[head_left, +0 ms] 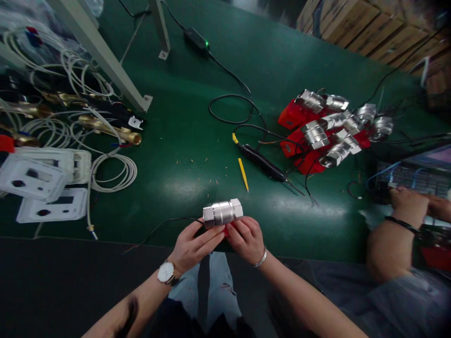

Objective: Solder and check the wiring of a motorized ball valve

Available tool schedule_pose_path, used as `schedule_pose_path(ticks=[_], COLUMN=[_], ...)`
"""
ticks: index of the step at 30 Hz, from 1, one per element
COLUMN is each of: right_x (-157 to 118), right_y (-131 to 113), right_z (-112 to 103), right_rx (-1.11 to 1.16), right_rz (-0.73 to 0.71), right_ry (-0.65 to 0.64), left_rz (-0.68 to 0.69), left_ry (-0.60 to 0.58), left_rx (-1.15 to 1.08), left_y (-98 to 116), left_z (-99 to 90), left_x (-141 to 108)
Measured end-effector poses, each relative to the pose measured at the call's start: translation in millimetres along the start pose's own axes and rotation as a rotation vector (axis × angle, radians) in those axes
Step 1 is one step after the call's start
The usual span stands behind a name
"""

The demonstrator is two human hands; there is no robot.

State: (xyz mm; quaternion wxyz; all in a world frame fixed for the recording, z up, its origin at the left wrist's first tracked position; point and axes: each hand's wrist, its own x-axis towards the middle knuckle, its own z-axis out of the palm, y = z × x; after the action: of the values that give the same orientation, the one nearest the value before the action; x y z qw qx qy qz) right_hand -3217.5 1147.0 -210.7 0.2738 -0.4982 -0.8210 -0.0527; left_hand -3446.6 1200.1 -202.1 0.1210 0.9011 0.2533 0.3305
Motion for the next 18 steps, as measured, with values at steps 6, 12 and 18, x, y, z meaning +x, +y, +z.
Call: schedule_pose_path(ticks=[6,12,18], right_x=[-15.1,-0.5,83.8], right_y=[-12.1,11.3,62.6], right_z=[-10.5,-35.9,-7.2], right_rx=[0.038,0.294,0.524], right_rz=[0.025,0.153,0.395], right_ry=[-0.029,-0.083,-0.214], left_rz=[0.016,-0.07,-0.769], left_ry=[-0.161,-0.131,0.095], left_rx=[-0.1,-0.217,-0.218], left_y=[2.5,7.0,-25.6], left_z=[-9.5,-47.8,-62.6], left_x=[-5.2,-7.9,14.1])
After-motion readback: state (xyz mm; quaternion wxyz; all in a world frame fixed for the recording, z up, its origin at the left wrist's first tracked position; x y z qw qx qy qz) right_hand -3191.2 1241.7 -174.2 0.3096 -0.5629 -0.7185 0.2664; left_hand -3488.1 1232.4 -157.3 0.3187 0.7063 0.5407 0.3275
